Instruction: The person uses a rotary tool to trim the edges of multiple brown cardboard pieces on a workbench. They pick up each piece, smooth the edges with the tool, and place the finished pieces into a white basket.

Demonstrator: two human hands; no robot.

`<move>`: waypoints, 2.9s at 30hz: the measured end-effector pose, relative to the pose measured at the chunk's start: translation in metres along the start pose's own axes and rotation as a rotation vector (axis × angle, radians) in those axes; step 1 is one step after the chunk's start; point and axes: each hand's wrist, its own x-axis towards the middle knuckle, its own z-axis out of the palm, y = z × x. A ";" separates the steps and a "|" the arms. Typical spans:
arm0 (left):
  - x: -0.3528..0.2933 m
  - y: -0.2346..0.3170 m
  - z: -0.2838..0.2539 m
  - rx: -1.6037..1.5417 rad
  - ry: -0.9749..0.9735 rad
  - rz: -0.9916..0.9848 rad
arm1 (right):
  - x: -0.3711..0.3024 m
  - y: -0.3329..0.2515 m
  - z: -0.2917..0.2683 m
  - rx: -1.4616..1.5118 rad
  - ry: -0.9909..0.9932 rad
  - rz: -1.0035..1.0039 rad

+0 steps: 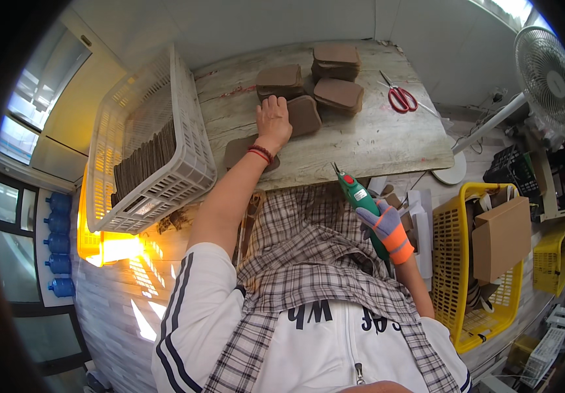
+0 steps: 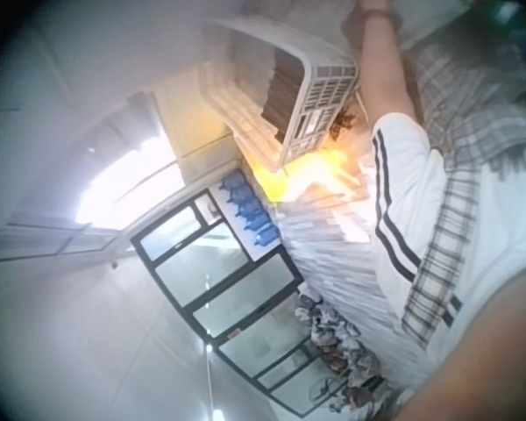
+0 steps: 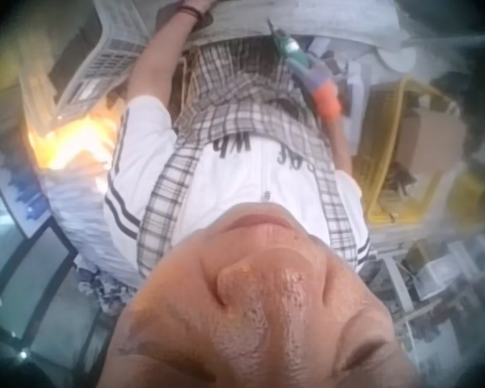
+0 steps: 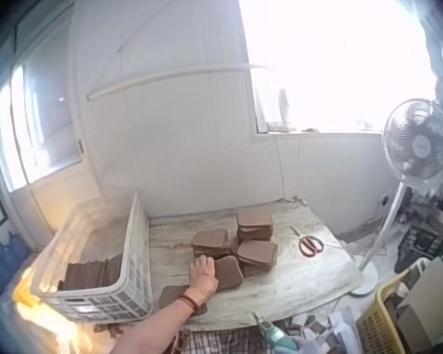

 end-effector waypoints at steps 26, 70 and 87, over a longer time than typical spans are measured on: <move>-0.051 0.111 -0.040 -2.700 0.212 -0.935 | 0.004 -0.032 0.019 0.151 0.165 -0.095; -0.100 0.030 -0.065 -1.827 -0.657 -0.499 | -0.020 -0.035 -0.003 -0.120 0.058 -0.135; -0.098 0.010 -0.080 -1.529 -0.430 -0.439 | -0.015 -0.038 -0.005 -0.001 -0.083 -0.027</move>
